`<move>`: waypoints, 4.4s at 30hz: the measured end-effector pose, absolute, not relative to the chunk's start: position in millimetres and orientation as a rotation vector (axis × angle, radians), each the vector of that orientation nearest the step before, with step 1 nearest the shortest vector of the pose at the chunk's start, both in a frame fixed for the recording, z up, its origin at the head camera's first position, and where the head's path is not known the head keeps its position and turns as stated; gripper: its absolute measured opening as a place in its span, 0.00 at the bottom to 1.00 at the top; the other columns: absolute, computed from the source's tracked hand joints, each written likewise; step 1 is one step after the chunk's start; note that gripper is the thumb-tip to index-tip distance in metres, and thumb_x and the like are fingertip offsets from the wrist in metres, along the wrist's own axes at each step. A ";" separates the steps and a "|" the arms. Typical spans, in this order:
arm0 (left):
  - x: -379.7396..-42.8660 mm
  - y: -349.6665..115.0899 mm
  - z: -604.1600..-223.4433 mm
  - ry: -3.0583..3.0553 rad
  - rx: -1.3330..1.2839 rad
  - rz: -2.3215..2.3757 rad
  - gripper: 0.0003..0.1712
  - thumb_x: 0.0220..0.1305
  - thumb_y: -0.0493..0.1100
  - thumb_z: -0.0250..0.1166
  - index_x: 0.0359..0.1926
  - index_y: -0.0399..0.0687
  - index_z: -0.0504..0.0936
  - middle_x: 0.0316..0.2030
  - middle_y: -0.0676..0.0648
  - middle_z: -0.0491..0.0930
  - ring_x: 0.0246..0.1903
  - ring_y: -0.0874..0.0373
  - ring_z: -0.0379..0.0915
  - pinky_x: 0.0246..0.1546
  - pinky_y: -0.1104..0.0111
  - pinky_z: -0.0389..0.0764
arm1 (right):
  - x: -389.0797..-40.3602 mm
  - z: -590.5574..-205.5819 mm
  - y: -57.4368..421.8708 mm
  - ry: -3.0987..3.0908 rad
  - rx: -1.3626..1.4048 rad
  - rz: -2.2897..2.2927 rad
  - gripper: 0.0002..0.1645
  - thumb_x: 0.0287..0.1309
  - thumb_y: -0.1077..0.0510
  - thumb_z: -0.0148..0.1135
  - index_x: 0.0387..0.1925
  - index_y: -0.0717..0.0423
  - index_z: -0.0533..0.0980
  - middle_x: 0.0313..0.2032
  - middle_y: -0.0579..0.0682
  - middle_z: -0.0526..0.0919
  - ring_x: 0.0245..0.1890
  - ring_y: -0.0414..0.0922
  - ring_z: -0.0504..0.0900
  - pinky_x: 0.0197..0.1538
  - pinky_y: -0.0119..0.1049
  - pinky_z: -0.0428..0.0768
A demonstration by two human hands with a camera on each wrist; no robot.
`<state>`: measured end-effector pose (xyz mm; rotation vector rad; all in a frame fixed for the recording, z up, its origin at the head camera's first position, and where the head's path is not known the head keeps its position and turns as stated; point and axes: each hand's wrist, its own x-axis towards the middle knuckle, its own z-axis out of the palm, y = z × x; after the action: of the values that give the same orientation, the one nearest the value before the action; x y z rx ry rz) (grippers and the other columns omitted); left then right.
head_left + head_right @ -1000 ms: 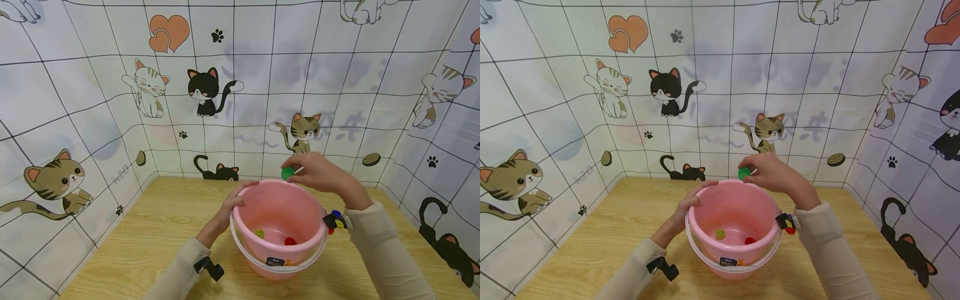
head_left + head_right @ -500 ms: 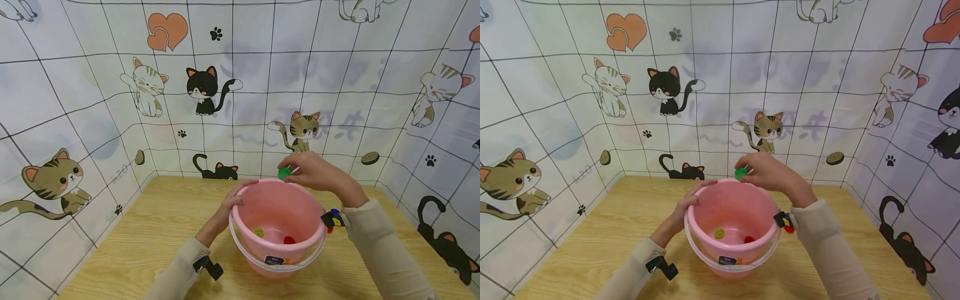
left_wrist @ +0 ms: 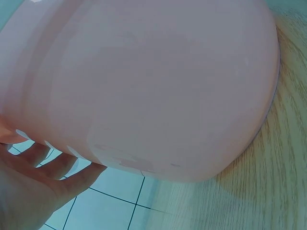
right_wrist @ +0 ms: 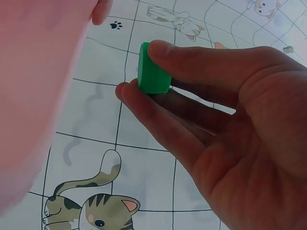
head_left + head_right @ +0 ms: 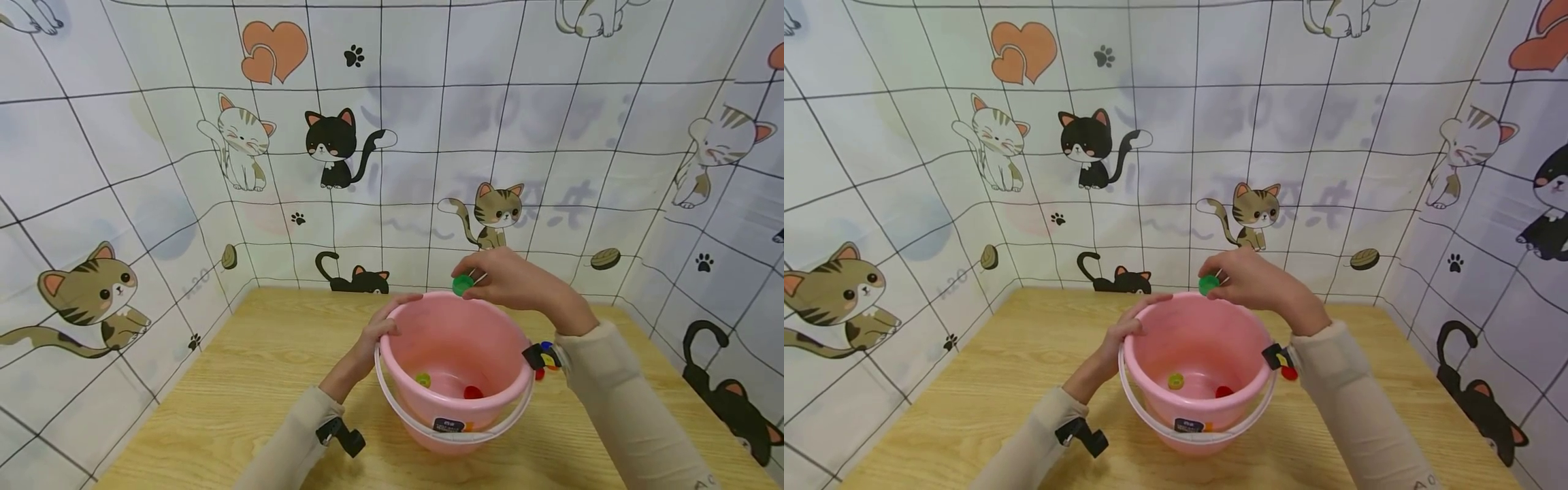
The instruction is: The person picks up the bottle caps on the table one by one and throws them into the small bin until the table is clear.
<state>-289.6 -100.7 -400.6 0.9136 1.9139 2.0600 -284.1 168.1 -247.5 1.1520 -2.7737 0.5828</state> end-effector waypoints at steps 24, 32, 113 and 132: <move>-288.2 -100.7 -400.7 1.906 0.902 2.069 0.44 0.54 0.39 0.46 0.77 0.54 0.65 0.69 0.35 0.68 0.49 0.46 0.77 0.41 0.64 0.84 | -282.5 -248.0 164.9 -2.799 1.177 0.536 0.18 0.57 0.66 0.72 0.50 0.60 0.83 0.46 0.52 0.90 0.47 0.50 0.90 0.46 0.40 0.88; -288.3 -100.6 -400.0 1.888 0.906 2.076 0.44 0.55 0.38 0.46 0.77 0.52 0.64 0.69 0.34 0.67 0.49 0.45 0.77 0.41 0.64 0.84 | -284.0 -248.0 165.3 -2.815 1.177 0.522 0.17 0.57 0.67 0.71 0.50 0.59 0.84 0.45 0.50 0.90 0.47 0.51 0.89 0.46 0.42 0.88; -287.6 -100.2 -401.2 1.899 0.911 2.078 0.44 0.55 0.39 0.46 0.77 0.53 0.64 0.69 0.35 0.68 0.51 0.43 0.76 0.44 0.61 0.84 | -281.5 -248.1 163.0 -2.872 1.255 0.476 0.16 0.57 0.69 0.69 0.48 0.57 0.86 0.44 0.48 0.90 0.46 0.47 0.88 0.45 0.38 0.87; -288.4 -100.8 -401.9 1.891 0.916 2.078 0.43 0.55 0.38 0.45 0.77 0.52 0.64 0.69 0.35 0.68 0.49 0.42 0.77 0.42 0.62 0.85 | -280.6 -247.1 159.3 -2.875 1.264 0.472 0.16 0.57 0.68 0.70 0.48 0.57 0.85 0.44 0.48 0.90 0.46 0.47 0.88 0.45 0.38 0.87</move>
<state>-288.4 -100.8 -401.9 0.9162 1.8907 2.0776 -280.6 159.3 -247.1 1.2637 -2.8746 0.4723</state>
